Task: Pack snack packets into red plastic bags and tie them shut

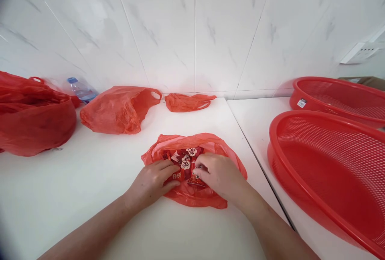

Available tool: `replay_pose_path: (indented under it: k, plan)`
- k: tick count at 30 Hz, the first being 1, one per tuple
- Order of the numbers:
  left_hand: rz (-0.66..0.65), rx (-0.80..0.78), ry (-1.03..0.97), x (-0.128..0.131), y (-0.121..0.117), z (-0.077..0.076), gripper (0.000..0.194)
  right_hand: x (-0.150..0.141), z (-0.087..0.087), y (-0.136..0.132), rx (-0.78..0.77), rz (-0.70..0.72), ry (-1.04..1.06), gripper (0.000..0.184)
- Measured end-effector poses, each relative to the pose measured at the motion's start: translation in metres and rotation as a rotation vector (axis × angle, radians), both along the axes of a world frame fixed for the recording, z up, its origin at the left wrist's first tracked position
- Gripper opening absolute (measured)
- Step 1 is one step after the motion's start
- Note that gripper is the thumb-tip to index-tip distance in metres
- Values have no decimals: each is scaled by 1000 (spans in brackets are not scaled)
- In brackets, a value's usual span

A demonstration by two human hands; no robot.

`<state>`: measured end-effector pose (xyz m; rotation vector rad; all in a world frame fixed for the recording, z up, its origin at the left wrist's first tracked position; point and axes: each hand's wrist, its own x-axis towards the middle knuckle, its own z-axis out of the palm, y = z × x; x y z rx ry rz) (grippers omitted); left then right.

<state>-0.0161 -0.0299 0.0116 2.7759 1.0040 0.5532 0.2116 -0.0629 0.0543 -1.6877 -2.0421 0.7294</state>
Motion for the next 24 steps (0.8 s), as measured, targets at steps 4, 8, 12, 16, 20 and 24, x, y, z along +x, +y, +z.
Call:
replay_pose_path:
  k: [4,8,12,16,20,24]
  plan:
    - [-56,37,-43,0,-1,3,19,3,-12,9,192,-65,-94,21]
    - [-210,59,-69,4,-6,7,22,0,-14,8,132,-37,-162,32]
    - [-331,70,-49,8,-12,7,21,-3,-12,7,74,-48,-167,18]
    - [-315,131,-40,11,-15,4,17,-2,-11,8,33,-56,-97,6]
    - [-318,151,-35,10,-16,3,21,1,-14,10,70,-71,-5,5]
    - [-308,134,-32,9,-15,3,24,5,-15,12,111,-113,76,7]
